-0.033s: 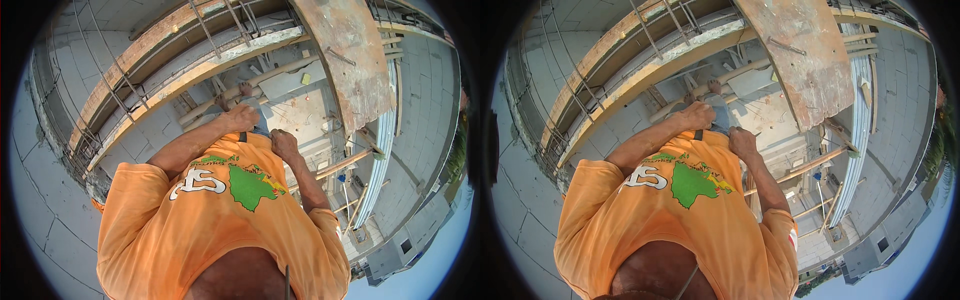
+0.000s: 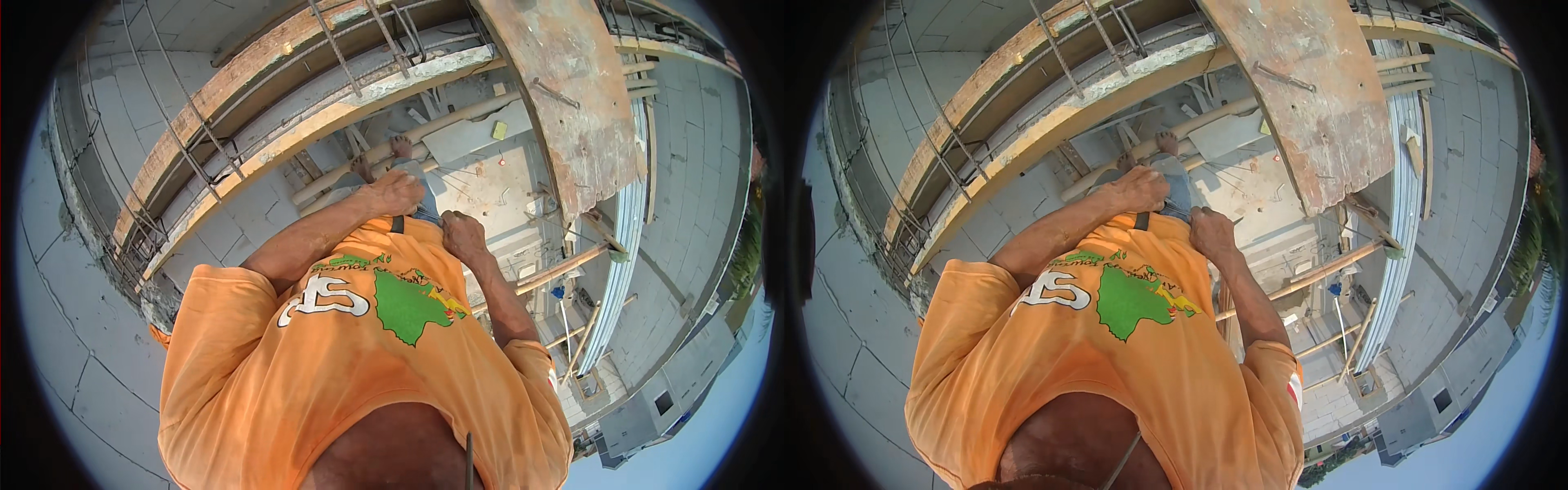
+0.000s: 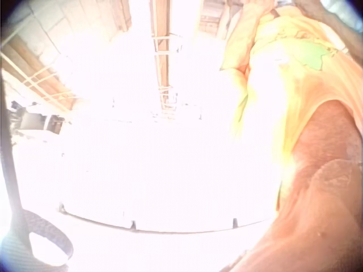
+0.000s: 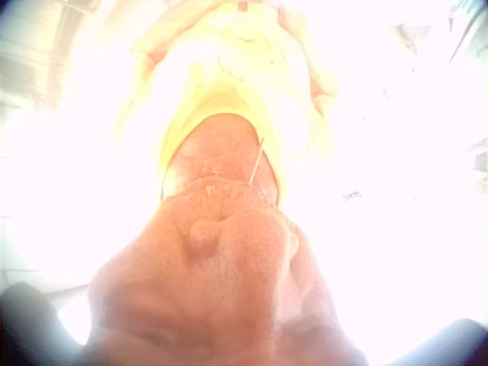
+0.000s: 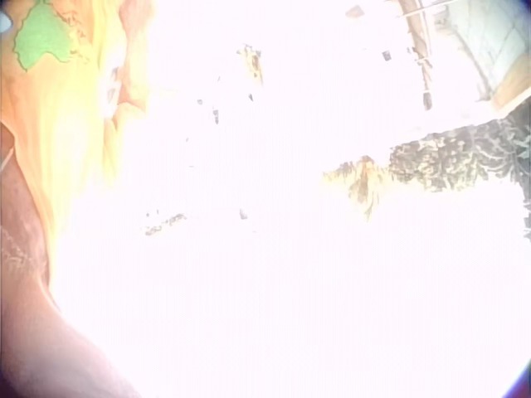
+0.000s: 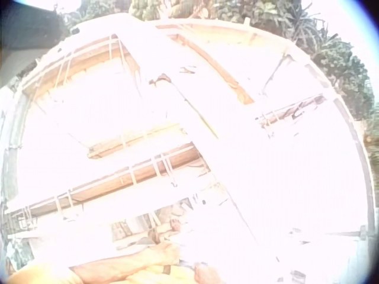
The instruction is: The person positions wooden boards against a rebar-reinforced concrete beam and uses a hammer to secure them with nails.
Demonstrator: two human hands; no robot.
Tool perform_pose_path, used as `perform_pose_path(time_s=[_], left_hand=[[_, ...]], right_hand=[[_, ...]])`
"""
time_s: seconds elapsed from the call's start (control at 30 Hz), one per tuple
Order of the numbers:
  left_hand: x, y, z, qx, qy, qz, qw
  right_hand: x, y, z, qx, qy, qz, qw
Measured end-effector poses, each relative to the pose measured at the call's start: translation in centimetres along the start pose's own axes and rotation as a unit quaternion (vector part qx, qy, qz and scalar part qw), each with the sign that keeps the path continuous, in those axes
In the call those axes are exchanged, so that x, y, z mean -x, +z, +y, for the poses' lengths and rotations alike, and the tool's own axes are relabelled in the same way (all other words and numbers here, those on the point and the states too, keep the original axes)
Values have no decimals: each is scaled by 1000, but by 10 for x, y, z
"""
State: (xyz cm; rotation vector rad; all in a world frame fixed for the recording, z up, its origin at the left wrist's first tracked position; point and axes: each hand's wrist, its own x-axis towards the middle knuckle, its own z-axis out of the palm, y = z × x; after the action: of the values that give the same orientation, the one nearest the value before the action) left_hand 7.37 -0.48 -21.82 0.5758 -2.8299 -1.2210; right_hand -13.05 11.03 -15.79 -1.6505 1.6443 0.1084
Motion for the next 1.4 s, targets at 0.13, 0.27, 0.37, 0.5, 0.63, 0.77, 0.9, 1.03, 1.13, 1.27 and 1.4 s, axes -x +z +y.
perform_pose_path(time_s=[0.13,0.27,0.37,0.5,0.63,0.77,0.9,1.03,1.13,1.27,1.4], left_hand=[[-1,9,-4,29,-7,36,999],[-9,19,-5,102,-99,-28,989],[-6,25,0,89,-50,72,992],[-3,30,1,122,-90,51,987],[-7,34,-3,120,-156,-15,980],[-10,34,-4,118,-131,9,984],[-13,21,-4,128,-131,-57,981],[-5,-21,5,136,-141,-83,977],[10,-74,23,176,-129,10,976],[48,-161,63,289,-120,62,948],[122,-234,84,271,-102,346,892]], right_hand=[[-5,-2,-6,66,-19,-2,998],[-7,2,-12,104,-8,-29,994],[-12,10,-15,84,-4,-17,996],[-23,17,-13,49,3,-63,997],[-30,7,0,-25,-22,-85,996],[-29,-2,9,-81,-44,-103,990],[-27,-11,-1,46,8,-52,998],[-14,-66,-34,21,8,-6,1000],[3,-145,-66,-91,-72,-72,991],[18,-252,-105,-264,-165,-37,949],[-14,-322,-114,-266,-115,207,934]])
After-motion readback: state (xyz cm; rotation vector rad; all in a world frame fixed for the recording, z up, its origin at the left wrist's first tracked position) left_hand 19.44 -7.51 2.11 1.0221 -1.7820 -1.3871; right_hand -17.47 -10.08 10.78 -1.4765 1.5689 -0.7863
